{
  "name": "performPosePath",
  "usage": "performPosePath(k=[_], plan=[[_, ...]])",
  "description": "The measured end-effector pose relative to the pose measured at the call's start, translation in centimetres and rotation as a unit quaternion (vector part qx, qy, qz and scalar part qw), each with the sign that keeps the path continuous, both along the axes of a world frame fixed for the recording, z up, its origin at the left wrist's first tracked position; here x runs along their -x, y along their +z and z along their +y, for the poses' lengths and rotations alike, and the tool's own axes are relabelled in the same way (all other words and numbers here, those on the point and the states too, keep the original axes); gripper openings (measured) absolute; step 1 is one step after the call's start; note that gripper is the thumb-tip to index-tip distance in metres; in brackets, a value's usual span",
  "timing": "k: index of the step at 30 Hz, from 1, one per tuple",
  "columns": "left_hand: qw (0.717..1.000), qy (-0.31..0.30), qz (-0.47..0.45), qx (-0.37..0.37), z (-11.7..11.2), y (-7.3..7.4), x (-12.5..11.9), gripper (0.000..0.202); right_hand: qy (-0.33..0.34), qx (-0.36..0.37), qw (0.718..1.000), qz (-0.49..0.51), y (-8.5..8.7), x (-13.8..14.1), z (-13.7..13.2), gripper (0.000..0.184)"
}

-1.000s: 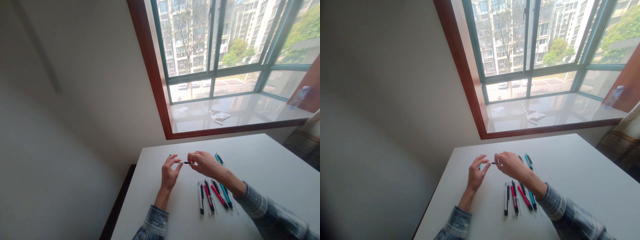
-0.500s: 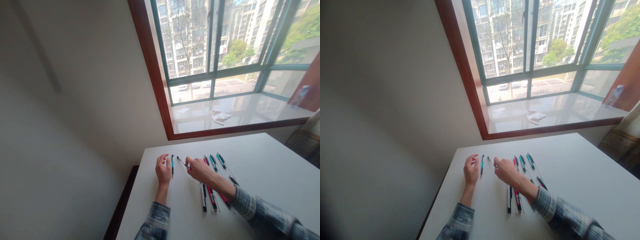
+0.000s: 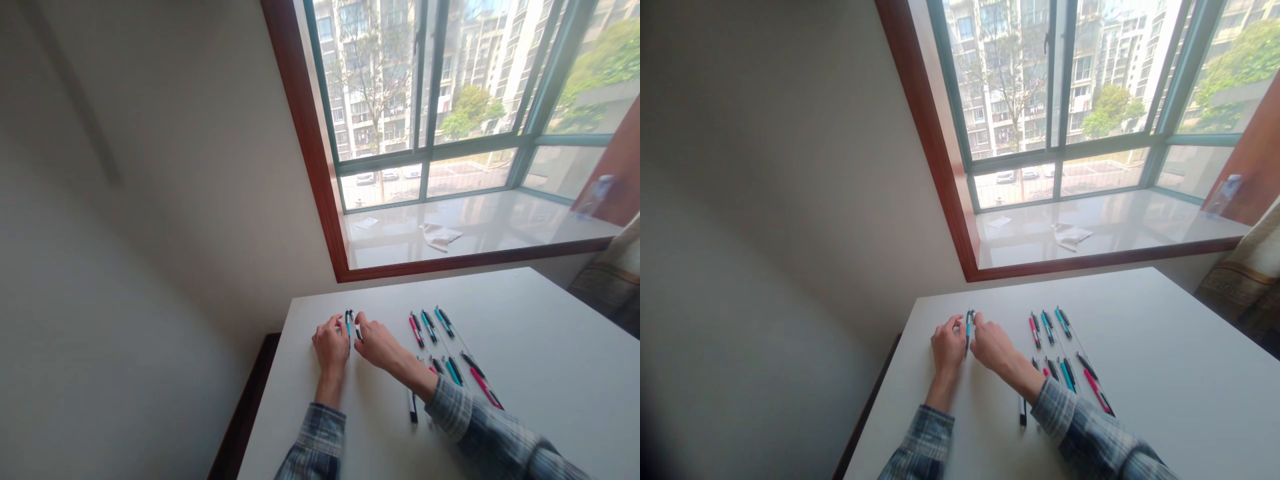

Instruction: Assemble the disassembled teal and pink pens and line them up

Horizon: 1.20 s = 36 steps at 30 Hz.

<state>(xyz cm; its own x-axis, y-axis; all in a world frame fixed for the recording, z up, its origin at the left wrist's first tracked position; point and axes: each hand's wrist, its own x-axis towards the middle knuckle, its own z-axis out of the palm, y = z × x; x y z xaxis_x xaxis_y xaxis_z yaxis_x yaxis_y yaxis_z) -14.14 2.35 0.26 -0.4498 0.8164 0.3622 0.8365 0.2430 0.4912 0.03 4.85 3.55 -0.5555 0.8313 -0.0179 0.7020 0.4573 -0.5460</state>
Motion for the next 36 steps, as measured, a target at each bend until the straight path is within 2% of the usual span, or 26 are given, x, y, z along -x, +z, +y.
performPosePath(k=[9,13,23,36], plan=[[1.0,-0.013,0.005,0.013,0.1,-0.2,0.2,0.026,-0.022,0.043,0.999,0.021,-2.2,1.0,-0.2,0.047],[1.0,-0.015,0.007,0.014,0.0,-0.4,0.3,0.027,-0.029,0.048,0.998,0.025,-2.7,1.0,-0.1,0.044],[0.998,-0.028,0.013,0.052,0.1,-0.2,0.2,0.024,-0.034,0.012,0.998,0.047,-2.0,1.0,-0.9,0.038],[0.997,-0.036,0.003,0.064,0.8,-0.3,0.1,0.024,-0.022,0.017,0.998,0.054,-1.5,0.8,-1.2,0.035]])
